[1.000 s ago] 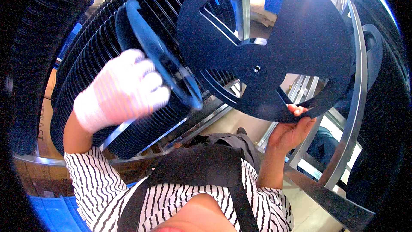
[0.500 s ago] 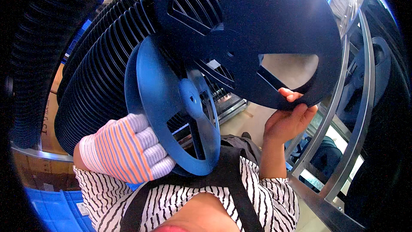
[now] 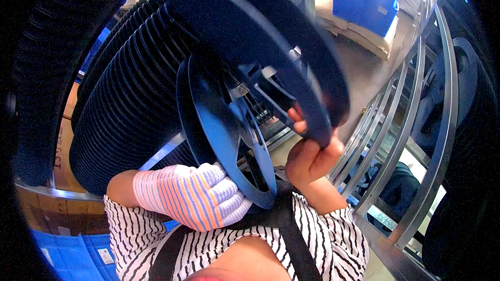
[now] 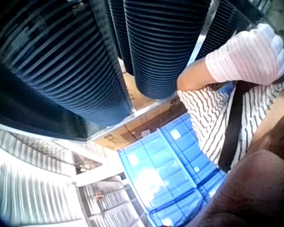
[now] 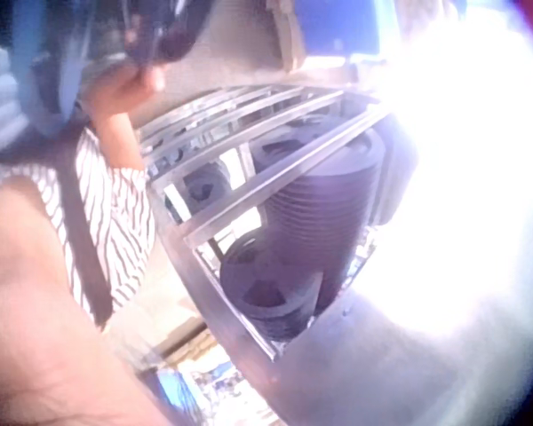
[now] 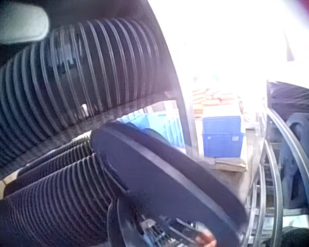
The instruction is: The person repeatedly picks up blue plastic circular parts and stacks them onto a metal rack. They handle the parts one at a time, aligning and placing them in a growing stack.
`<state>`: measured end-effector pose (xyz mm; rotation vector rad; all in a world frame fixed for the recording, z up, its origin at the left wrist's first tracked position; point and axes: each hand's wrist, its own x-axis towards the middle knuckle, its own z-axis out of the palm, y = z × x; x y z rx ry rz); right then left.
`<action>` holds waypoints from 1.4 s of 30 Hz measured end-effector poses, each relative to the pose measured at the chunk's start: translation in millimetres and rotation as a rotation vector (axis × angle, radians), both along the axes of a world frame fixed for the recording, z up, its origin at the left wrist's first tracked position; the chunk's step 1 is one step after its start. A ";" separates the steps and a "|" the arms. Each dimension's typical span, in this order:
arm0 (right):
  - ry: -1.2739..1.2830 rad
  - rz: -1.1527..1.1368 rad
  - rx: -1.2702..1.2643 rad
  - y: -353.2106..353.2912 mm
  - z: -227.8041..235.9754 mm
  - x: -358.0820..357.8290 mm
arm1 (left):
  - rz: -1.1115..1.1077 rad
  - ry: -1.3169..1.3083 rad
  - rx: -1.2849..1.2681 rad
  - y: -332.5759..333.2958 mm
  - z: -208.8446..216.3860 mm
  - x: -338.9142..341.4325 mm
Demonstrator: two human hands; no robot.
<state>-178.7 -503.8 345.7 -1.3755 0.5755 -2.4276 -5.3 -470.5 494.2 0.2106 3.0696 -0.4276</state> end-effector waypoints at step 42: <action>0.411 0.348 0.918 89.9 6.8 -91.5 | 0.656 0.418 -0.301 -86.8 -6.6 -15.1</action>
